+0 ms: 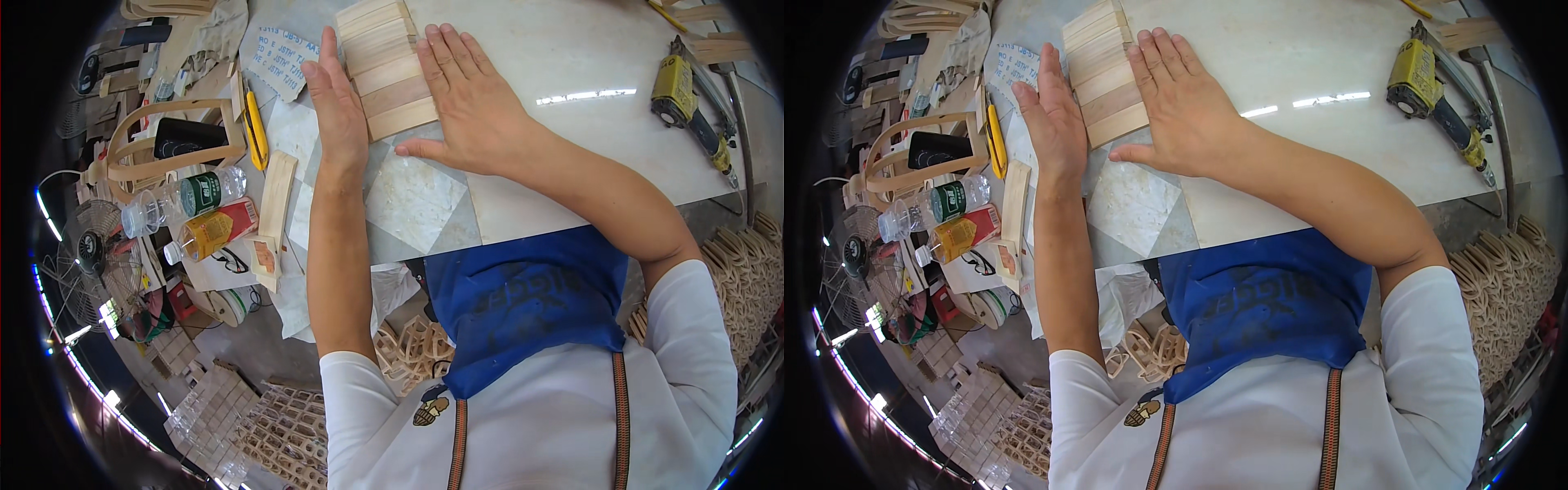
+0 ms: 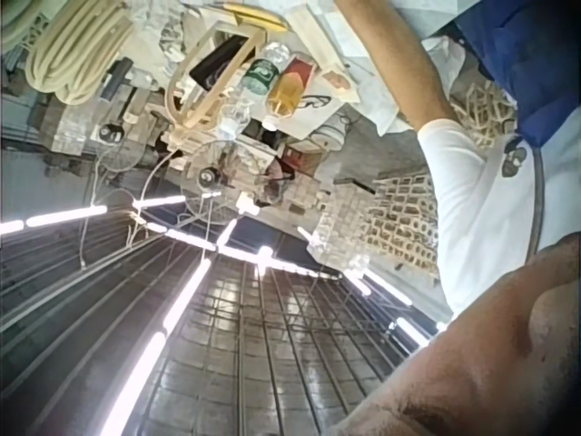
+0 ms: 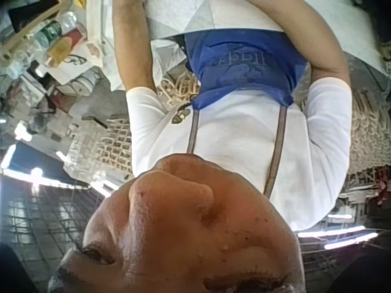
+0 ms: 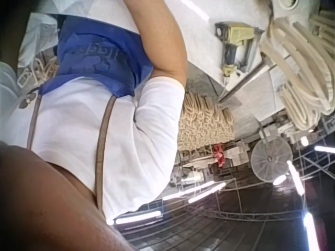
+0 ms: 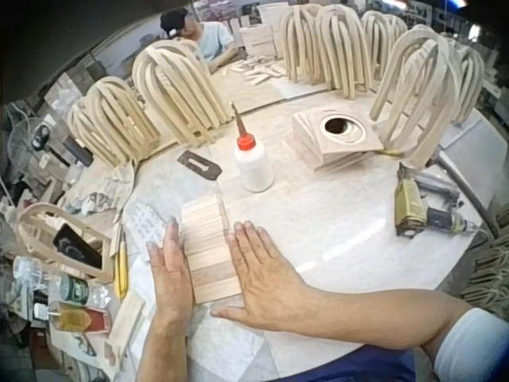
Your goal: Sanding wooden slats and applying glue to assemble a wooden component.
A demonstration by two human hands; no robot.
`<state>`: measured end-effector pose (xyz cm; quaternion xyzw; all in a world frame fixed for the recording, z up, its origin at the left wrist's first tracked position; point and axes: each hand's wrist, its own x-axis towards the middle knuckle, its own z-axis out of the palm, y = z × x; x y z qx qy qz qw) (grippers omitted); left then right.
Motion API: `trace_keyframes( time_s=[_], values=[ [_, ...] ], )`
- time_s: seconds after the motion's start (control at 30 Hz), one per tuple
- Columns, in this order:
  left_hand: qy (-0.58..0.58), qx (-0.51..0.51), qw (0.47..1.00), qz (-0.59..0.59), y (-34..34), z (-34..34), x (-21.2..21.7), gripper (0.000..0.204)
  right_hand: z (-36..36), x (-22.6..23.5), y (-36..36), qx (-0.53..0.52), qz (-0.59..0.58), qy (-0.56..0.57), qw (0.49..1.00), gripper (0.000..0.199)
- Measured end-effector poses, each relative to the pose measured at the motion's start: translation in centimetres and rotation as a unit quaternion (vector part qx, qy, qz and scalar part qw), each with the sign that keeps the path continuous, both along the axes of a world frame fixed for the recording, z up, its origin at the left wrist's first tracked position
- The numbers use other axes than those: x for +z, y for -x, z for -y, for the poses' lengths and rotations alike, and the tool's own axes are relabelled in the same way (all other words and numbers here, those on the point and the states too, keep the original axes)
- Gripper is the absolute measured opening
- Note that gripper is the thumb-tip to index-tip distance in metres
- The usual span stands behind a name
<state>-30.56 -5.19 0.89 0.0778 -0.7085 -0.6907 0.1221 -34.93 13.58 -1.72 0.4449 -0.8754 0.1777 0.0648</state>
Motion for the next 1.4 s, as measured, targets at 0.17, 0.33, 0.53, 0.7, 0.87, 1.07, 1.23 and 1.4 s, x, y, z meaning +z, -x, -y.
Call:
trace_keyframes(
  time_s=[0.17,0.33,0.53,0.7,0.87,1.07,1.23,1.4],
  values=[
    [0.014,-0.004,1.000,0.000,0.0,-0.1,0.0,0.107,0.1,-0.1,-0.2,-0.012,0.000,-0.004,1.000,0.128],
    [0.025,-0.004,1.000,0.009,-0.2,-0.7,0.1,0.112,-0.7,0.1,0.3,0.001,-0.004,0.015,1.000,0.125],
    [0.031,-0.016,0.999,0.008,-0.1,-0.6,0.4,0.114,2.5,-3.5,4.0,-0.067,-0.088,0.248,0.962,0.076],
    [0.041,-0.016,0.999,0.016,-0.2,-0.2,0.1,0.114,0.7,-1.3,2.3,0.004,-0.045,0.162,0.986,0.104],
    [0.036,-0.022,0.999,0.028,0.3,-0.3,0.2,0.109,0.5,-0.8,2.3,0.045,-0.039,0.081,0.995,0.117],
    [0.118,0.049,0.991,-0.038,-0.4,-0.4,0.1,0.089,0.8,-0.3,2.1,0.074,-0.026,0.090,0.993,0.109],
    [0.234,0.109,0.961,-0.099,0.2,-0.5,-2.6,0.070,0.4,0.1,2.0,0.085,-0.059,0.024,0.994,0.104],
    [0.328,0.189,0.900,-0.217,-5.0,-1.5,2.8,0.066,0.2,0.1,2.7,0.103,0.019,-0.005,0.995,0.098]
  ],
)
